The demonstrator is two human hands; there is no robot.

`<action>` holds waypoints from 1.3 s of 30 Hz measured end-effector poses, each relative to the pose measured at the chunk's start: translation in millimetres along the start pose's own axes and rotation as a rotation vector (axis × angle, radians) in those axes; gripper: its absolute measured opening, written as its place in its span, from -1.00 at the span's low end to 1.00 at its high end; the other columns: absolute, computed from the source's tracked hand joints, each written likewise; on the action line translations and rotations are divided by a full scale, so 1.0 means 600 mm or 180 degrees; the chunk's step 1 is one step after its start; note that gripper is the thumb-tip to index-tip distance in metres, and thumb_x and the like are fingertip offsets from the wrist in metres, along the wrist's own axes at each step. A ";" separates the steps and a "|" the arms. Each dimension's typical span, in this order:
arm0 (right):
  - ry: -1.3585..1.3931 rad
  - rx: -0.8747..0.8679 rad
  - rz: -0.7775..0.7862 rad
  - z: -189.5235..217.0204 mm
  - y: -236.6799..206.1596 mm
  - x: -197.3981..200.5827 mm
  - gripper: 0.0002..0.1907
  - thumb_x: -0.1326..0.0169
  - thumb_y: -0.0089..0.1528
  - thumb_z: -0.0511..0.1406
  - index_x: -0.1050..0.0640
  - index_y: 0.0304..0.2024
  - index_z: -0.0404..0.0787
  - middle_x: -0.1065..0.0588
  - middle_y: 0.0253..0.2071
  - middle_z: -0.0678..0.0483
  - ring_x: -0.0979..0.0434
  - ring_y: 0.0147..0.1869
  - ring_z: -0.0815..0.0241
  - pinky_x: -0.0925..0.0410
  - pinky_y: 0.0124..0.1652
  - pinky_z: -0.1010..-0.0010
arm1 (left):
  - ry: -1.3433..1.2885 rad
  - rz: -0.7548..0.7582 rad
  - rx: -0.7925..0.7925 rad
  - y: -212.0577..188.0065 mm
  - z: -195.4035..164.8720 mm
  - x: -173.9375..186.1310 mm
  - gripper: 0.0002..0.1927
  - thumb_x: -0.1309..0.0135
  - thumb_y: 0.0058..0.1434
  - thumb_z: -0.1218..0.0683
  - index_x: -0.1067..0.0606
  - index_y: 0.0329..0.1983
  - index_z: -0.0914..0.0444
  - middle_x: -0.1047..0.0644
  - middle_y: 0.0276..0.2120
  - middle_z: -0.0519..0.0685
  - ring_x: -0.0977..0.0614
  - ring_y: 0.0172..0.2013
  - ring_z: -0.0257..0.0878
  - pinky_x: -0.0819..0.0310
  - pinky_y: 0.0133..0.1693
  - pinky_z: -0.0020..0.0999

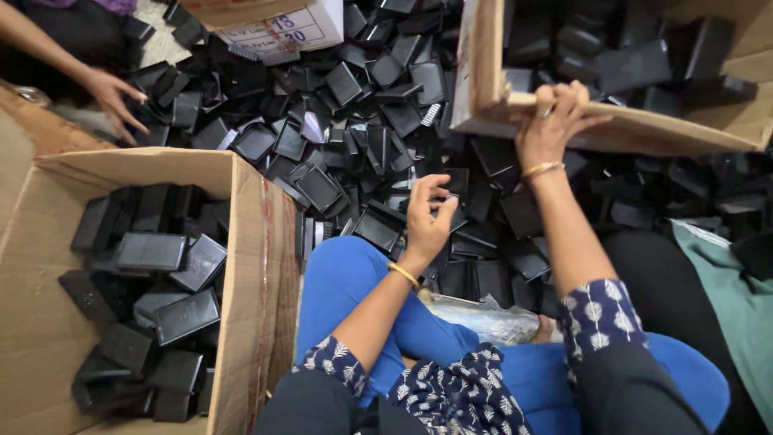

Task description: The person sits on the floor among a large pile of black plastic boxes and sorts them one at a time, placing them into cardboard cartons positioned around them. Other people nearby sort the same parts into their own boxes.

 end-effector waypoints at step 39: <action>-0.0084 -0.0349 0.4690 0.179 -0.428 0.068 -0.06 -0.31 0.12 0.09 -0.18 0.42 0.04 -0.20 0.39 0.01 -0.17 0.46 -0.11 -0.17 0.32 -0.16 | 0.4134 0.2984 0.0860 -0.069 0.160 -0.032 -0.01 -0.36 -0.05 0.01 -0.18 0.47 0.08 -0.38 0.19 0.31 -0.46 0.18 0.26 -0.32 0.09 0.30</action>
Point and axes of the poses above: each hand's wrist, its own y-axis towards the middle knuckle, its own x-axis out of the back of the hand, z = x × y, the point moved 6 cm from there along y, towards the middle knuckle
